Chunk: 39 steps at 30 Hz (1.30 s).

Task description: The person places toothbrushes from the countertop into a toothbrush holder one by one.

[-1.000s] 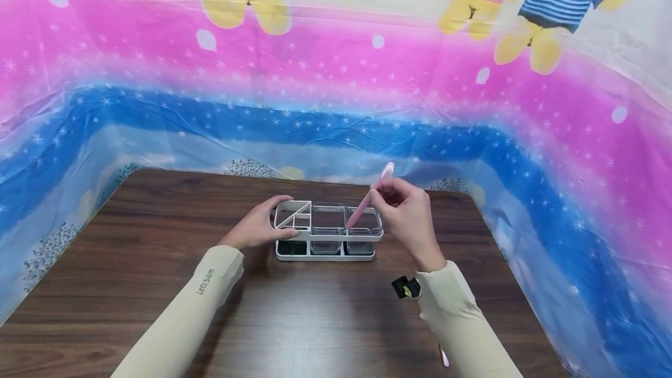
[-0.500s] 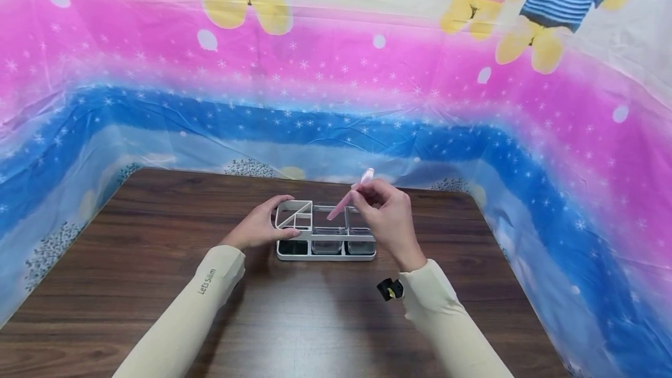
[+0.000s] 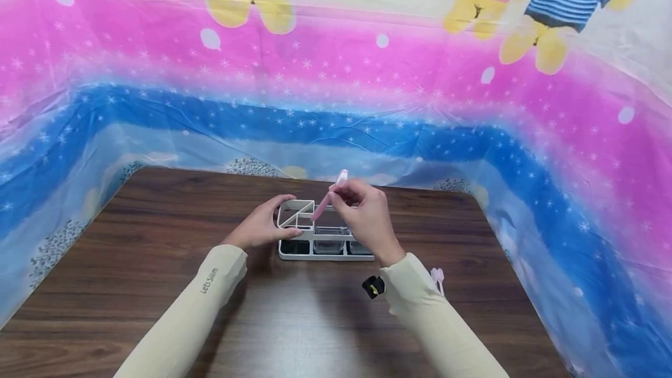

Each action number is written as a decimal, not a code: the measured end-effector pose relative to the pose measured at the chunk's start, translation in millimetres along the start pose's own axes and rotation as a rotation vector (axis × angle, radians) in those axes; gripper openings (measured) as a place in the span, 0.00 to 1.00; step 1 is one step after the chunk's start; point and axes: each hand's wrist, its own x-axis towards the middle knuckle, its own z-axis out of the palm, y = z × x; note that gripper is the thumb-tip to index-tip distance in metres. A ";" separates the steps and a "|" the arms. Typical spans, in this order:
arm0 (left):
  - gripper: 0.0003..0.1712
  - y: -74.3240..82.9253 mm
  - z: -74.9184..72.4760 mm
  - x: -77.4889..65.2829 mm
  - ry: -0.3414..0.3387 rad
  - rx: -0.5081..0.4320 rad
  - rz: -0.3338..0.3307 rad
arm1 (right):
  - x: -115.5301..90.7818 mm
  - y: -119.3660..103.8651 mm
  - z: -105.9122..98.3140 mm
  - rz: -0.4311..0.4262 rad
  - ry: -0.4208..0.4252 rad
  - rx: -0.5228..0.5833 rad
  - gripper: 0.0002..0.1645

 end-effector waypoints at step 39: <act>0.51 0.7 -0.8 -1.4 -0.004 0.006 -0.008 | -4.6 11.2 37.5 0.095 -0.171 -0.111 0.04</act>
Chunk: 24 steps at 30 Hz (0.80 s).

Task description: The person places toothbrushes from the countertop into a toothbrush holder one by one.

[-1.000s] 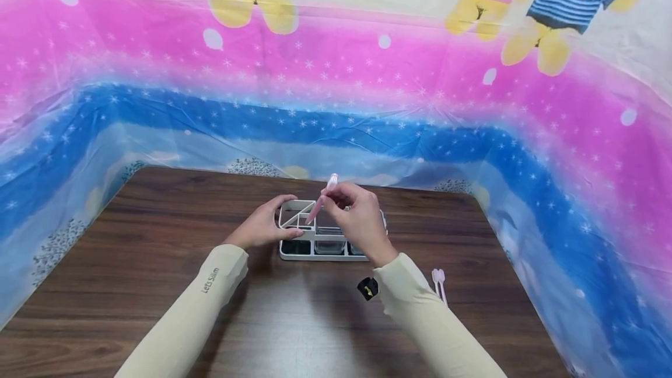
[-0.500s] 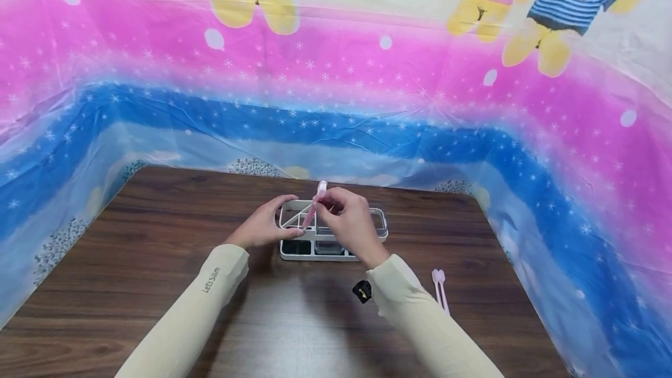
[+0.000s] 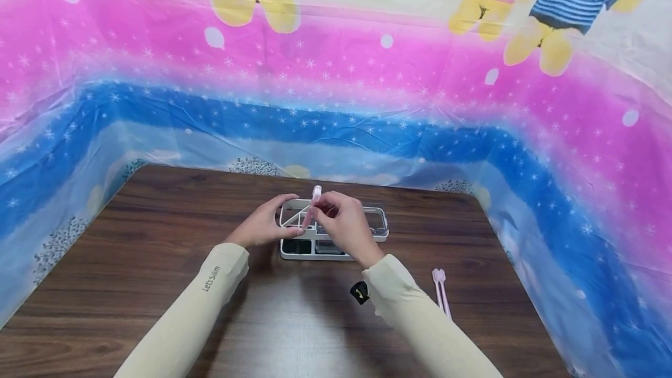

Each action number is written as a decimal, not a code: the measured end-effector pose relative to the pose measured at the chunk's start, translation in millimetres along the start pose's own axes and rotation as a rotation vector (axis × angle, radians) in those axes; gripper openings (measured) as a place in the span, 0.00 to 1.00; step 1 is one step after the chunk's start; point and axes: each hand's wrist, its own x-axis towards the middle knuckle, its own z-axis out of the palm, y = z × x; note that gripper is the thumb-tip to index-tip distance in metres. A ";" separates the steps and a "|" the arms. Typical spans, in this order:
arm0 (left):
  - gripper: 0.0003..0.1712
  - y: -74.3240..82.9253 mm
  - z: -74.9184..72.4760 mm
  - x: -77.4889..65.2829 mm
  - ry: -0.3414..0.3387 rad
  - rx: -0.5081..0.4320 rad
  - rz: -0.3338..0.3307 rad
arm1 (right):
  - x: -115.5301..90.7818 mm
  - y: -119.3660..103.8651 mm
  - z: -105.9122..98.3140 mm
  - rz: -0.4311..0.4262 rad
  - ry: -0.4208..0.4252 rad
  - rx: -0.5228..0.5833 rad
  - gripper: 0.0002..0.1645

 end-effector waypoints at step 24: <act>0.49 -1.6 -0.8 -0.8 -0.020 -0.045 0.011 | 3.4 11.7 14.5 0.060 -0.104 -0.062 0.04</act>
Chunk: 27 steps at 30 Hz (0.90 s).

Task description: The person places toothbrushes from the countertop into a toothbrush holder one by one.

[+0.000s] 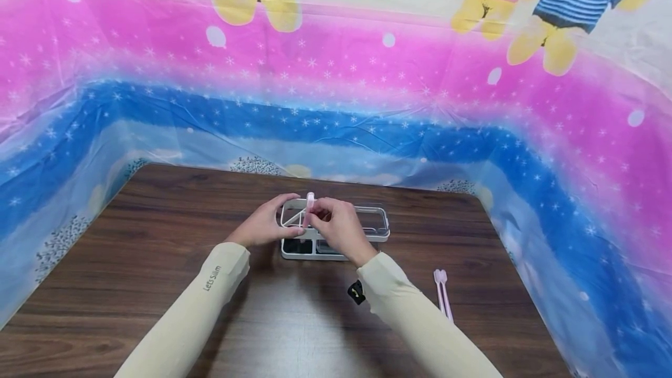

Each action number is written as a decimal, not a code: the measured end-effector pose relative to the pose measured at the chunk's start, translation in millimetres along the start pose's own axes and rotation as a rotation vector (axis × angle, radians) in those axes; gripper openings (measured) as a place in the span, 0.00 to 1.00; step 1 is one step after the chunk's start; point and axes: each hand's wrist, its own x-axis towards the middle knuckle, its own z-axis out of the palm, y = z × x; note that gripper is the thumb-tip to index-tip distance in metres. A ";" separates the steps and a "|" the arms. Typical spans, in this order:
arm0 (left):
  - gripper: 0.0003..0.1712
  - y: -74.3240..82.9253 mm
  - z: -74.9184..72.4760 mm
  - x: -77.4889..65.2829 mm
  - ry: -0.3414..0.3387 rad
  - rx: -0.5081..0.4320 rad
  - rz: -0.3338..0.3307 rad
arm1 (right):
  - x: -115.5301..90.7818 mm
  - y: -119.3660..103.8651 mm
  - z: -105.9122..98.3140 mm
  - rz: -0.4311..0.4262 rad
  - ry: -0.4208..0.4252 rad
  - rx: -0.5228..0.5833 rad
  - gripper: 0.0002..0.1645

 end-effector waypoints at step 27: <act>0.47 -1.4 0.3 1.4 0.010 -0.034 0.025 | 0.9 10.5 10.6 0.029 -0.064 -0.010 0.02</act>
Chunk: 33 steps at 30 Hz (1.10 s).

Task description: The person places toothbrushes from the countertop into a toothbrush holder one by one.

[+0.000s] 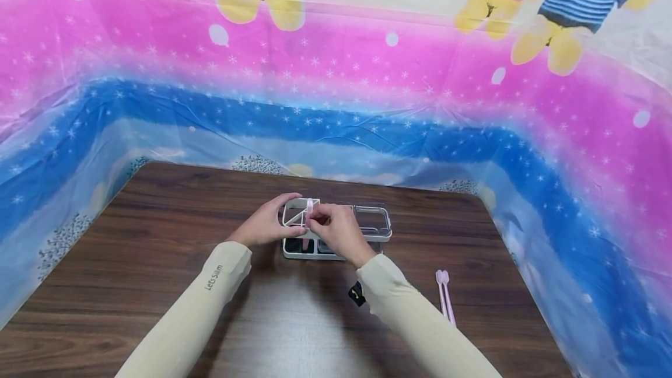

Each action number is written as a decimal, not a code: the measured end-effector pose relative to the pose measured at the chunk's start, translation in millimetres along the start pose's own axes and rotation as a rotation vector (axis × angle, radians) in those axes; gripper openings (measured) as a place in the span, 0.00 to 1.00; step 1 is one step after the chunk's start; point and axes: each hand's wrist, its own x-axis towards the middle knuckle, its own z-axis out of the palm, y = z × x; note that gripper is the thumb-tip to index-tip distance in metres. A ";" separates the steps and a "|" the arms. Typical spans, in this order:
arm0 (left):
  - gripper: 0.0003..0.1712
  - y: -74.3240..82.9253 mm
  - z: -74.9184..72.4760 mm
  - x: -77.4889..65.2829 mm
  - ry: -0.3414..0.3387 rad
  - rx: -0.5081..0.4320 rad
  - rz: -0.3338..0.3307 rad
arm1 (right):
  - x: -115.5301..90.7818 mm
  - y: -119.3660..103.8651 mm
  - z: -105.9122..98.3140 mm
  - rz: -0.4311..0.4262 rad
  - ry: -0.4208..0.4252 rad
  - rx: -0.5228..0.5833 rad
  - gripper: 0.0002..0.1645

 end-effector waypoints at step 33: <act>0.49 2.6 -1.3 -0.9 -0.018 0.031 -0.020 | -13.9 10.6 -16.5 0.031 0.045 0.009 0.04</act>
